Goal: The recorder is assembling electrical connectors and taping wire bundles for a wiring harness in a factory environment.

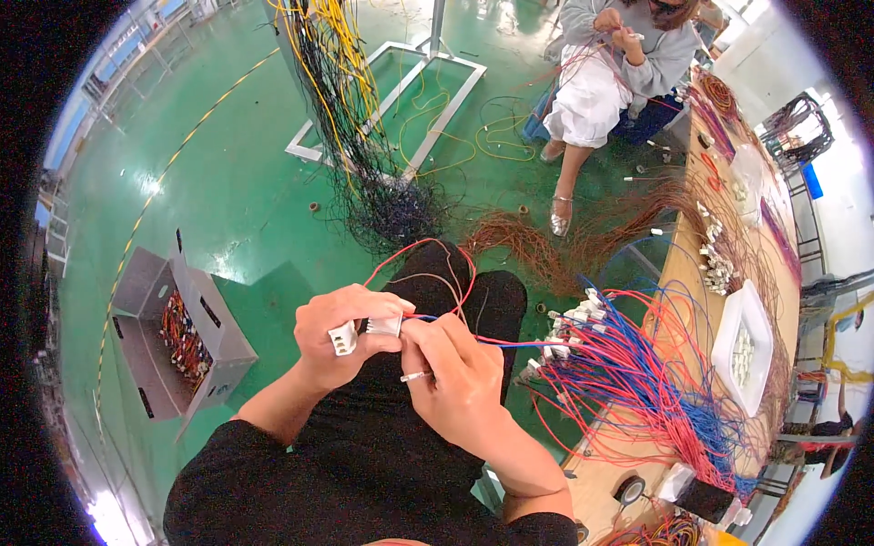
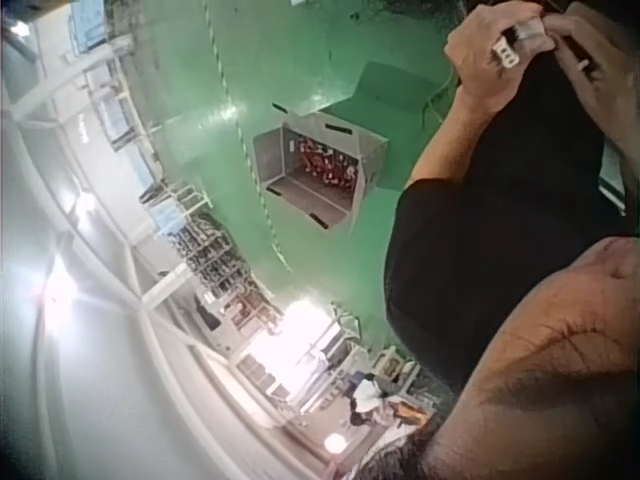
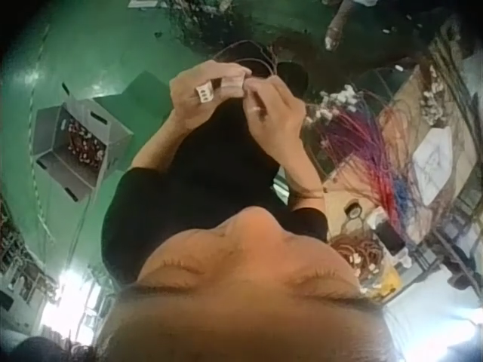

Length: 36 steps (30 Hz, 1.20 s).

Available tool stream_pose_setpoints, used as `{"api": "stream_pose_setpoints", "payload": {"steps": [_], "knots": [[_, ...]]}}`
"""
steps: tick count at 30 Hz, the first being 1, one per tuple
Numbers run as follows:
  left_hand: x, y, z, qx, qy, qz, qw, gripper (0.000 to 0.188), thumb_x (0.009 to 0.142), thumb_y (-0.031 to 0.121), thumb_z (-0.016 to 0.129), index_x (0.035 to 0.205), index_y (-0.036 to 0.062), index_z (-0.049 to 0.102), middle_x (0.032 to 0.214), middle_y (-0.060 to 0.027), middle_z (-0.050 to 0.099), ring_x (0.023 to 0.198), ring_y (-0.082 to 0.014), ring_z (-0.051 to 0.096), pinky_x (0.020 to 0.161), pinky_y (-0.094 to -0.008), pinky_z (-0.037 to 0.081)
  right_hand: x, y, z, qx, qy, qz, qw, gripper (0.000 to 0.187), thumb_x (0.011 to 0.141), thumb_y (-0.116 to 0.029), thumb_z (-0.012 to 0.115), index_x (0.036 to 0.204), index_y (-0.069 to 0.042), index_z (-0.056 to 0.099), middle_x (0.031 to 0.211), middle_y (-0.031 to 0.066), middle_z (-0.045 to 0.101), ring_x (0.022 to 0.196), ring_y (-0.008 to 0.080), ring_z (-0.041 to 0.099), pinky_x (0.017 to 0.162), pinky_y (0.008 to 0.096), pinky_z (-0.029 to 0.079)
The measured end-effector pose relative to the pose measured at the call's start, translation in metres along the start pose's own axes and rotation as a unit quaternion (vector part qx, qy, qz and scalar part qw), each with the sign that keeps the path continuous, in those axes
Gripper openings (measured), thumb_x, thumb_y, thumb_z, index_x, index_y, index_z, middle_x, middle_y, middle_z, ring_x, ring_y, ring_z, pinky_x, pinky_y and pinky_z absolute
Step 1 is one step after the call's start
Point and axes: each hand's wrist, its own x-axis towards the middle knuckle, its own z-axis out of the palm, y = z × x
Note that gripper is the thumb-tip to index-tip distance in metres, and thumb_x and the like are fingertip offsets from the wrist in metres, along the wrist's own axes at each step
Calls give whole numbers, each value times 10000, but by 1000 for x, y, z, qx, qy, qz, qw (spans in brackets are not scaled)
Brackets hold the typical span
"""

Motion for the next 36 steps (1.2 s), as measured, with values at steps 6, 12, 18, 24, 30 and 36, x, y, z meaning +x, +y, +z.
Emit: {"api": "stream_pose_setpoints", "payload": {"steps": [6,12,18,24,30,36], "knots": [[-1,-6,-3,-19,12,-57,998,337,715,132,773,990,-10,640,923,-133,697,789,-222,678,652,-282,515,1,7,-4,14,5,-1,1000,184,738,73,683,888,-23,634,661,70,523,484,148,491,430,255,361],[3,4,-14,12,-44,-96,994,383,682,138,800,1001,-4,643,931,-110,693,785,-220,662,686,-281,511,2,16,0,-14,14,-39,999,169,751,57,690,891,-22,637,654,64,526,484,133,483,433,248,351],[4,-9,-8,23,16,-18,999,301,670,120,814,916,28,668,904,-95,698,758,-153,636,553,-226,432,1,14,-1,35,5,36,999,142,770,58,680,875,-15,618,658,44,531,484,77,450,434,224,316],[-2,-10,-3,-83,20,-104,991,263,675,77,808,892,32,666,901,-116,707,748,-141,629,502,-213,392,-3,16,2,88,26,69,993,102,793,58,659,845,-4,597,664,15,523,499,29,413,441,194,291],[-1,-8,5,-85,13,-83,993,282,677,77,814,909,29,662,904,-121,704,708,-126,618,507,-202,387,-6,16,4,114,44,104,987,64,819,39,638,846,-6,601,678,7,535,515,16,411,447,188,297],[1,-10,6,-117,12,-167,979,211,767,59,739,938,4,629,880,-88,682,712,-107,607,583,-214,437,-8,29,1,139,7,185,973,20,845,2,633,839,1,614,690,-16,554,547,4,418,479,174,295]]}}
